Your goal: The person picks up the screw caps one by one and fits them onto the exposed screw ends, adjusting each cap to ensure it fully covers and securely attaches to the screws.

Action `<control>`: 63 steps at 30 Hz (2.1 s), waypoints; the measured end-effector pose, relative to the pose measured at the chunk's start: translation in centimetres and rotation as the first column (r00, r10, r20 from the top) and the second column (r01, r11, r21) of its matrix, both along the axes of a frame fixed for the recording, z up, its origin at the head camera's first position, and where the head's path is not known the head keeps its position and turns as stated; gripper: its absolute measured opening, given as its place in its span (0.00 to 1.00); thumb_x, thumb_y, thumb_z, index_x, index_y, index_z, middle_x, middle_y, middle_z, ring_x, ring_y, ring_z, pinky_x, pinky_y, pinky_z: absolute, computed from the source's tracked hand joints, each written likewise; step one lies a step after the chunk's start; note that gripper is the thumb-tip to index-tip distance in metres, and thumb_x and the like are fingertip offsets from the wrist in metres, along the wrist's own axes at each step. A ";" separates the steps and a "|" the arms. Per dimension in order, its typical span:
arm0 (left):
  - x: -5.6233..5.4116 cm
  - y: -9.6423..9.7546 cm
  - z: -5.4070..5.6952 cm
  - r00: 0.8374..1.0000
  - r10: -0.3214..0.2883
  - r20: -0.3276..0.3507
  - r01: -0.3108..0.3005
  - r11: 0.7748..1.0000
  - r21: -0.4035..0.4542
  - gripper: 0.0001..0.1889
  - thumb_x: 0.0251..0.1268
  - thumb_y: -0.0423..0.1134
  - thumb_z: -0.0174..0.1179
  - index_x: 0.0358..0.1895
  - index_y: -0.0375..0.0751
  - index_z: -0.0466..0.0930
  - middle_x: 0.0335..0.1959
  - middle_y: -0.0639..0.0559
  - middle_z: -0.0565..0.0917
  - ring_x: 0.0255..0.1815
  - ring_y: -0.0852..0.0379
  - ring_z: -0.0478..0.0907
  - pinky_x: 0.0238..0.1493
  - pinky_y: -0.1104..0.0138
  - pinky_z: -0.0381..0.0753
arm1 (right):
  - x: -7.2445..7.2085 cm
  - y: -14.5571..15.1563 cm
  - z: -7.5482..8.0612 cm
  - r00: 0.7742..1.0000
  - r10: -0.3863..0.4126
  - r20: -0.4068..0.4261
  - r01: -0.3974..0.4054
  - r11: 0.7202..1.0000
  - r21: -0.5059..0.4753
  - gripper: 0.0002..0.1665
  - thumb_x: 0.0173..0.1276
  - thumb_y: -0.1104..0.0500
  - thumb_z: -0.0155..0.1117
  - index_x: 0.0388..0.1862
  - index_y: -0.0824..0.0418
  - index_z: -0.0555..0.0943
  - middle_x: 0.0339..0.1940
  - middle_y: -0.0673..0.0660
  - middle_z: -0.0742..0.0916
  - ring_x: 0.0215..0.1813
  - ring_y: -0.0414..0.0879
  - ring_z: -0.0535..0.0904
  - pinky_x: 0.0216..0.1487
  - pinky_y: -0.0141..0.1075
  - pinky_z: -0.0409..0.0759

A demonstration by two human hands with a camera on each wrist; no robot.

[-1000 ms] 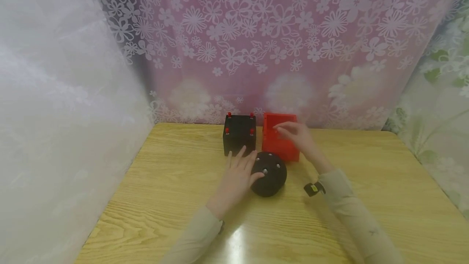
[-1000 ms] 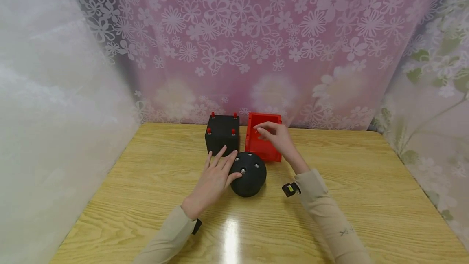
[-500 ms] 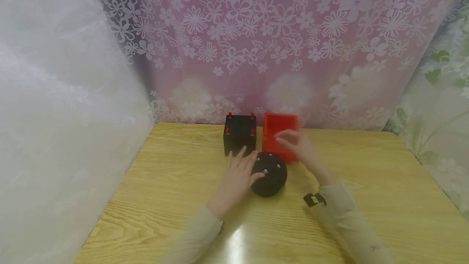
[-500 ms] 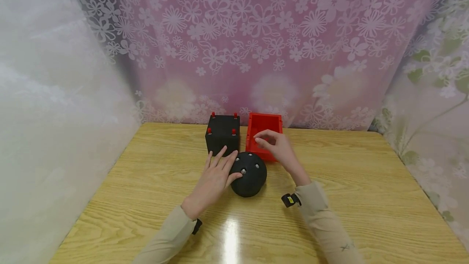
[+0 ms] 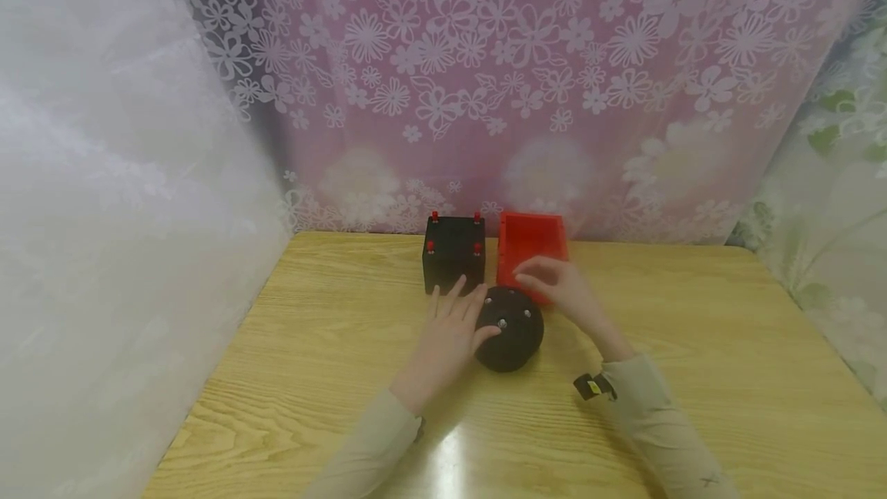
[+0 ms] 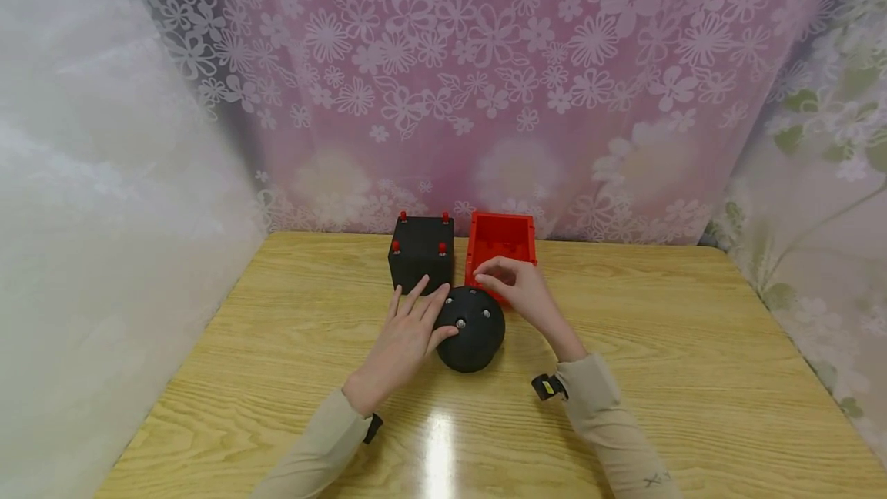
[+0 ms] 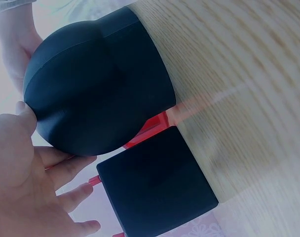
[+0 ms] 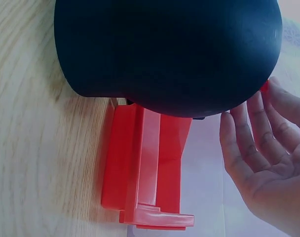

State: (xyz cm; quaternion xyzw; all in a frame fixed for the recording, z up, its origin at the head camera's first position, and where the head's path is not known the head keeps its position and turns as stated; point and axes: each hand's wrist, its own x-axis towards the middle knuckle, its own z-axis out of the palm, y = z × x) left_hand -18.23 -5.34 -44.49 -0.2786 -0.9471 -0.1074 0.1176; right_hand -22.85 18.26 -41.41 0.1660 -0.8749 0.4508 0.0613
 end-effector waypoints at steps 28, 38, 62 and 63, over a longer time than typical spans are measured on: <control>0.0 0.1 0.1 0.999 -0.010 -0.046 0.011 1.000 0.020 0.37 0.76 0.61 0.50 0.78 0.42 0.62 0.73 0.49 0.73 0.81 0.45 0.54 0.78 0.41 0.52 | 0.3 -0.2 -0.4 0.998 0.020 -0.057 -0.020 1.000 0.017 0.11 0.68 0.57 0.71 0.47 0.61 0.88 0.41 0.51 0.91 0.47 0.49 0.84 0.57 0.52 0.80; 0.1 0.0 0.2 0.999 -0.008 -0.040 0.009 1.000 0.019 0.37 0.76 0.61 0.50 0.78 0.41 0.62 0.73 0.49 0.73 0.81 0.45 0.55 0.78 0.41 0.52 | 0.4 -0.3 -0.4 0.998 0.010 -0.069 -0.006 0.998 0.056 0.11 0.70 0.53 0.70 0.47 0.55 0.89 0.42 0.51 0.91 0.48 0.49 0.84 0.57 0.52 0.80; 0.1 0.1 0.3 0.999 -0.002 -0.035 0.004 0.999 0.037 0.37 0.75 0.61 0.51 0.77 0.41 0.63 0.73 0.48 0.73 0.81 0.45 0.54 0.78 0.41 0.52 | 0.5 -0.5 -0.2 0.987 0.044 -0.155 -0.033 0.997 0.072 0.08 0.69 0.56 0.71 0.46 0.55 0.88 0.41 0.49 0.91 0.44 0.46 0.86 0.49 0.46 0.86; 0.1 0.1 0.3 0.999 -0.002 -0.033 0.003 0.999 0.038 0.37 0.75 0.61 0.51 0.77 0.41 0.63 0.73 0.48 0.73 0.81 0.45 0.54 0.78 0.41 0.51 | 0.5 -0.5 -0.2 0.989 0.039 -0.144 -0.029 0.997 0.067 0.09 0.70 0.56 0.70 0.47 0.55 0.88 0.42 0.49 0.91 0.44 0.46 0.86 0.50 0.47 0.85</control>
